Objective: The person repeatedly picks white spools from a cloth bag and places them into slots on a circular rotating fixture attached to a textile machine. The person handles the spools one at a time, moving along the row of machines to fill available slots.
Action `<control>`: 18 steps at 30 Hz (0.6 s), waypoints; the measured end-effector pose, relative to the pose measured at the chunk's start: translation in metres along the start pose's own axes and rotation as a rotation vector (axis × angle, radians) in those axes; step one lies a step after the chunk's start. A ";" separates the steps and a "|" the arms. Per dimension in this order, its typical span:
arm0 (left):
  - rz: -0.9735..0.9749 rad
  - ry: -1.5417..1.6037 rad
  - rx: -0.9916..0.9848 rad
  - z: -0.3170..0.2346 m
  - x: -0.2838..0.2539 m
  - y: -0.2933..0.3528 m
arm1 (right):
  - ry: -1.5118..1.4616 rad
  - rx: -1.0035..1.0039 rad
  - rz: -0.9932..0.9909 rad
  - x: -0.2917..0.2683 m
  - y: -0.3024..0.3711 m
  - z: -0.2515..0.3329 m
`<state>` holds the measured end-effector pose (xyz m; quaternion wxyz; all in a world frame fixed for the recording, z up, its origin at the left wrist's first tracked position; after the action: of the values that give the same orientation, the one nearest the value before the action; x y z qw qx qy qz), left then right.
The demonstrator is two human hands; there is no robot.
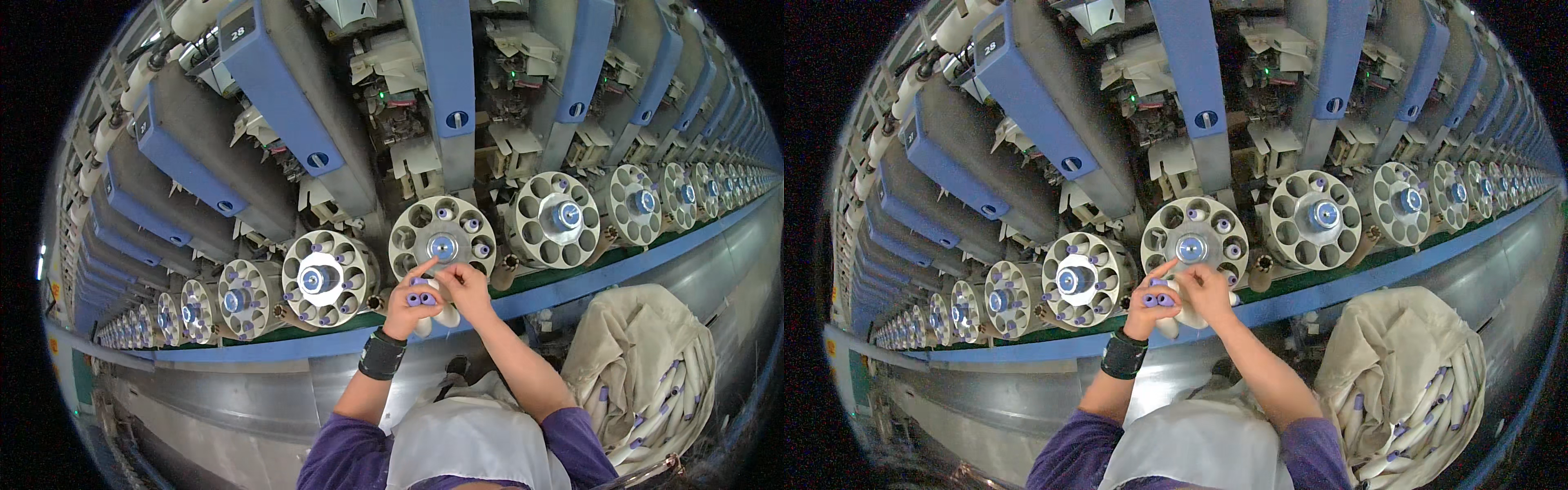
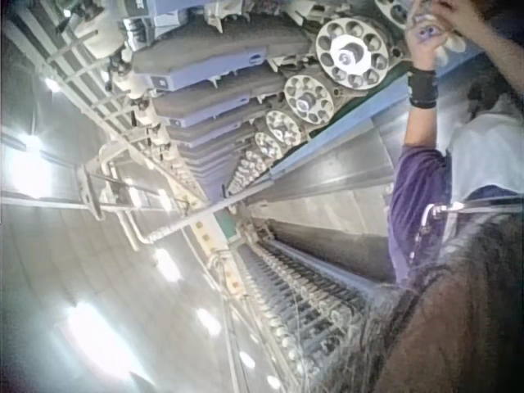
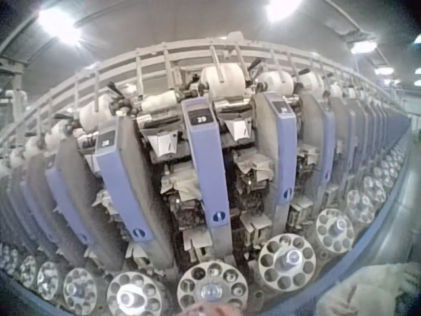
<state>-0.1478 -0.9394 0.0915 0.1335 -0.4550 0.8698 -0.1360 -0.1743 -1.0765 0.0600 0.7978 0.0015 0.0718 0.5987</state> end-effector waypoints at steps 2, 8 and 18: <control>-0.046 -0.189 0.072 0.003 -0.001 0.001 | -0.410 0.125 0.033 0.006 -0.008 -0.011; -0.114 -0.457 0.039 0.026 -0.006 0.004 | -1.234 0.342 0.202 -0.008 -0.023 -0.022; -0.252 0.184 -0.059 0.047 -0.066 0.002 | -0.147 0.124 0.142 -0.009 -0.006 0.010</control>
<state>-0.0956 -0.8890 0.0545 0.0220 -0.5498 0.8181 -0.1672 -0.1695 -1.0861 0.0703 0.7550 0.0999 0.0499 0.6462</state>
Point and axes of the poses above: each hand's wrist, its own y-axis away from the middle knuckle, its own x-axis out of the palm, z = x × y, the point moved 6 cm from there along -y, towards the middle knuckle, and after that the axes turned 7 degrees about x, right-handed, at the moved point
